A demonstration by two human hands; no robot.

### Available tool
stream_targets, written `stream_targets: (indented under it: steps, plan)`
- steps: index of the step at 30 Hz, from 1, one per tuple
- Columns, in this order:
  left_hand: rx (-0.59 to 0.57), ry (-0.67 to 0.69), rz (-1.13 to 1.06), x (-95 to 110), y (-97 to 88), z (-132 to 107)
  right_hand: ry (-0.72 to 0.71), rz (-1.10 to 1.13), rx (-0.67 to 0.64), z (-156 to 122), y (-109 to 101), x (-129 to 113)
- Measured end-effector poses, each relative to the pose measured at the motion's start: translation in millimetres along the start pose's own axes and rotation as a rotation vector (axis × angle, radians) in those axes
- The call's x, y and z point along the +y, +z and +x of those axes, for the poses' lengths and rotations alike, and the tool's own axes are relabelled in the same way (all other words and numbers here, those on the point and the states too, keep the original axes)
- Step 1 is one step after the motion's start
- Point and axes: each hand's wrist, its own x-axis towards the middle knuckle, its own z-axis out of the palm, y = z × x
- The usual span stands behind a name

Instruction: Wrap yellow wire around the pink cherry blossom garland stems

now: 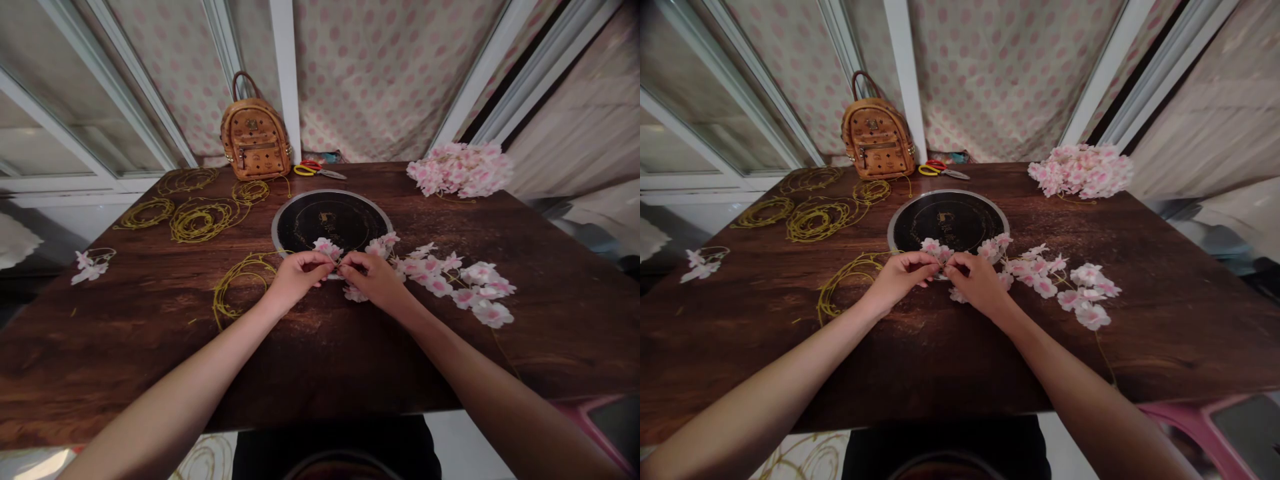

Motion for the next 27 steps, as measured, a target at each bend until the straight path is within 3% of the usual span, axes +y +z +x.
stream_targets:
  steps: [9,27]
  plan:
    - [-0.017,0.041,-0.016,-2.9,-0.7,0.9,-0.014,-0.026,0.023,-0.4,1.2,1.7]
    - [0.002,-0.045,-0.005,4.6,-1.2,-1.9,-0.014,-0.008,-0.001,-1.4,1.3,-2.0]
